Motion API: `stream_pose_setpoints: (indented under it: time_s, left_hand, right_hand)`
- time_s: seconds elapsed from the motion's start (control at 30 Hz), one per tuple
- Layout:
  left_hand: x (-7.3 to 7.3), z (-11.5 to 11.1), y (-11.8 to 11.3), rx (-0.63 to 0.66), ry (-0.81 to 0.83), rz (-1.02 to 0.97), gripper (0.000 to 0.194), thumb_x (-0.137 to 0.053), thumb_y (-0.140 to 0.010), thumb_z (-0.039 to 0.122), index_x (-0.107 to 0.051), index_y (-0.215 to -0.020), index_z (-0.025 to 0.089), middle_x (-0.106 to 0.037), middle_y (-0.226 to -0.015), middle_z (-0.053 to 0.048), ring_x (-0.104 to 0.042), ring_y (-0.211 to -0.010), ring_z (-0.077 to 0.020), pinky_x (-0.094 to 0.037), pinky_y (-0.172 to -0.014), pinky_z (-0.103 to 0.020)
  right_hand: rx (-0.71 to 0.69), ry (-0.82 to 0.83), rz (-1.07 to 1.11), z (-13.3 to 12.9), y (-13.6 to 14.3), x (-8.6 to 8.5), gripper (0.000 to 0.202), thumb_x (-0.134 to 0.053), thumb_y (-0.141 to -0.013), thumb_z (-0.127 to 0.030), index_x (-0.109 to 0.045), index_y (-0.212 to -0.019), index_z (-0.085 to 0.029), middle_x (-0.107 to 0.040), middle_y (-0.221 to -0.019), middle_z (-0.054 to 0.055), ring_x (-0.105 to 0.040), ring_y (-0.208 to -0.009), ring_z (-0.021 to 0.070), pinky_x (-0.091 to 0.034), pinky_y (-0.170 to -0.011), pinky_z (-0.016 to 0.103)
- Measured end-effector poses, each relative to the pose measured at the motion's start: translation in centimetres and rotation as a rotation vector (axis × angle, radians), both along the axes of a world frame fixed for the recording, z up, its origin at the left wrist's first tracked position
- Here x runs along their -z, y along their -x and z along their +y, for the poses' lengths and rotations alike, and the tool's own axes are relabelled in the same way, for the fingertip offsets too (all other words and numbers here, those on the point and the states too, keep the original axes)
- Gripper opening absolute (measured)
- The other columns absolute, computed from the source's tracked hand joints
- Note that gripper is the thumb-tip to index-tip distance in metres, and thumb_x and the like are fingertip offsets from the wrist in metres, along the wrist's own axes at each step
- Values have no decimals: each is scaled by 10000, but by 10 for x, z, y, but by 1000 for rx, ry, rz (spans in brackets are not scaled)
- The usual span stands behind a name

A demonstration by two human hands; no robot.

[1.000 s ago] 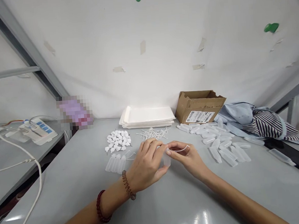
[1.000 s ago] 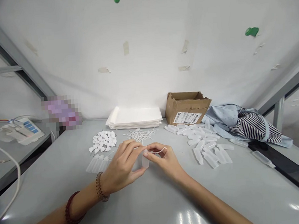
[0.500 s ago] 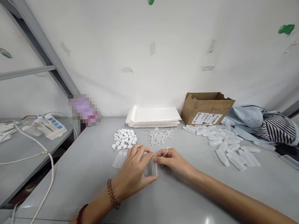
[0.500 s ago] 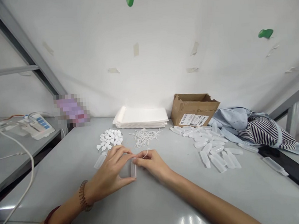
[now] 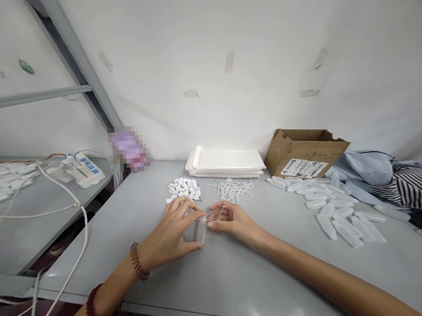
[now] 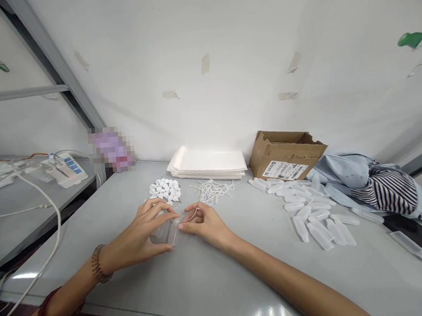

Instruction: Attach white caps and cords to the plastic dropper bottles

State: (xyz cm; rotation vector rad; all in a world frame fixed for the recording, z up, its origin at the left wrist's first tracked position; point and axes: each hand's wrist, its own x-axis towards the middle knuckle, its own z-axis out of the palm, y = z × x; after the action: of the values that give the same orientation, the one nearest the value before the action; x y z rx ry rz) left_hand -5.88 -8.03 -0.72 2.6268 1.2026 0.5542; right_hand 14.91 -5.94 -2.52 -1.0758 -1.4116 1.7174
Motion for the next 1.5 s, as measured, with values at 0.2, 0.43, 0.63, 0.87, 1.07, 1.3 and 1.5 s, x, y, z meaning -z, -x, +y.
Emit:
stream_pose_setpoints:
  time_s: [0.2, 0.43, 0.63, 0.87, 1.07, 1.3, 1.5]
  left_hand:
    - [2, 3, 3, 1, 41, 17, 524, -766, -678, 322, -542, -1146, 253, -518, -1142, -76, -379, -1133, -302, -368, -942, -494]
    - [2, 9, 7, 0, 90, 47, 523, -761, -674, 389, -564, -1139, 254, -526, -1142, -74, -387, -1142, -302, -369, -947, -488]
    - [7, 12, 11, -8, 92, 36, 562, -766, -653, 447, -579, -1145, 252, -536, -1134, -76, -404, -1131, -299, -374, -946, -485]
    - [10, 15, 14, -13, 47, 12, 546, -766, -645, 461, -596, -1122, 259, -548, -1123, -74, -426, -1119, -296, -382, -931, -474]
    - [9, 16, 15, -15, 89, 41, 549, -752, -660, 464, -575, -1135, 252, -530, -1145, -83, -406, -1141, -304, -361, -940, -482]
    - [10, 17, 15, -25, 100, 44, 544, -743, -663, 469, -567, -1128, 249, -530, -1145, -82, -400, -1154, -306, -367, -934, -467]
    - [12, 17, 15, -11, 79, 40, 578, -740, -658, 481, -546, -1151, 250, -538, -1139, -80, -415, -1134, -305, -372, -926, -458]
  right_hand:
    - [-26, -130, -70, 4, -7, 0, 259, -697, -719, -337, -590, -875, -159, -622, -713, -13, -622, -649, 128, -481, -686, 292]
    - [-35, -473, -324, 7, -8, 10, 79, -597, -766, -162, -651, -824, -161, -611, -706, 8, -554, -629, 125, -457, -618, 271]
    - [-81, -753, -417, 8, -7, 12, 185, -526, -785, -50, -654, -811, -181, -624, -835, 51, -550, -718, 146, -462, -671, 289]
    - [-119, -903, -443, 11, -3, 16, 203, -468, -838, -57, -624, -836, -186, -630, -863, 63, -589, -781, 164, -490, -715, 304]
    - [-118, -941, -458, 14, 0, 17, 198, -472, -839, -48, -619, -860, -179, -633, -889, 70, -598, -802, 164, -495, -734, 301]
    - [-131, -971, -470, 15, 1, 21, 206, -453, -859, -62, -613, -898, -187, -633, -913, 73, -602, -813, 165, -501, -739, 306]
    - [-143, -999, -475, 16, 0, 25, 222, -427, -877, -73, -611, -927, -188, -637, -932, 81, -606, -842, 175, -504, -760, 316]
